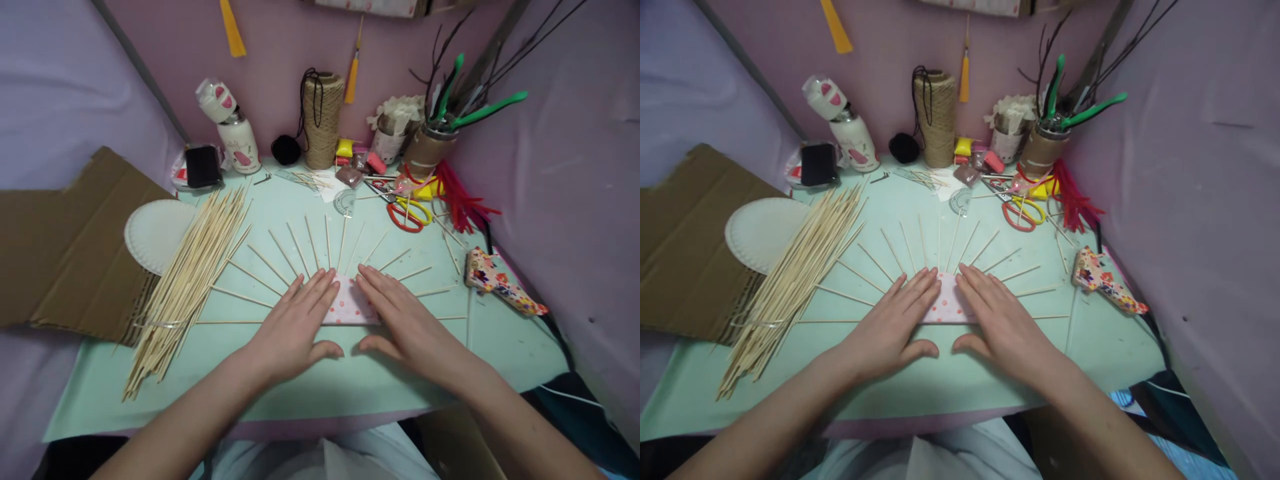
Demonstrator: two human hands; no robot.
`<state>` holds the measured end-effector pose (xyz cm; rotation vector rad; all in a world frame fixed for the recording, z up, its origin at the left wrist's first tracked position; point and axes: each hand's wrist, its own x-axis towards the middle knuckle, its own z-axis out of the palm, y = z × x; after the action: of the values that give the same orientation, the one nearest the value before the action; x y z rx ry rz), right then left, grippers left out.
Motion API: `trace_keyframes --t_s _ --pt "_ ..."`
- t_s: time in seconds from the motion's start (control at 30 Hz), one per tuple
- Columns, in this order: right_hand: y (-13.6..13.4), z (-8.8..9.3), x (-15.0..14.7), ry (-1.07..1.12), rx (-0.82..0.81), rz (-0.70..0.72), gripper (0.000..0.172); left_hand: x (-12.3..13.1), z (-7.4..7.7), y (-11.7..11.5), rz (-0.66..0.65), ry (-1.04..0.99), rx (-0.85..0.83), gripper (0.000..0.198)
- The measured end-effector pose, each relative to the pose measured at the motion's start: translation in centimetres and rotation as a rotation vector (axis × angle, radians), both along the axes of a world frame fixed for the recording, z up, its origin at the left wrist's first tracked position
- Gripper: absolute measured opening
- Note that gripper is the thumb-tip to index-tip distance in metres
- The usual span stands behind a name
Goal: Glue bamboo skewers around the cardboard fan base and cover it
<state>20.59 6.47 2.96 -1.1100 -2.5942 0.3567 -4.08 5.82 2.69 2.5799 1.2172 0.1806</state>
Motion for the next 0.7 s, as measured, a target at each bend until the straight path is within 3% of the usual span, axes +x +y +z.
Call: trace_keyframes --t_s 0.1,0.2,0.37,0.7 --pt "-1.1 -0.1 -1.3 -0.08 0.026 0.009 0.109 0.8 -0.3 -1.1 0.015 0.042 0.039 0.109" --pt "-1.7 -0.9 -2.4 -0.148 0.006 0.014 0.12 1.5 -1.0 -1.9 0.041 0.077 0.057 0.111" --pt "-1.9 -1.8 -2.8 -0.173 0.02 0.007 0.122 1.5 -1.7 -2.4 0.052 0.07 0.051 0.112" --pt "-1.9 -2.1 -2.6 -0.169 0.036 0.002 0.127 1.2 -1.6 -2.3 0.031 -0.024 0.073 0.112"
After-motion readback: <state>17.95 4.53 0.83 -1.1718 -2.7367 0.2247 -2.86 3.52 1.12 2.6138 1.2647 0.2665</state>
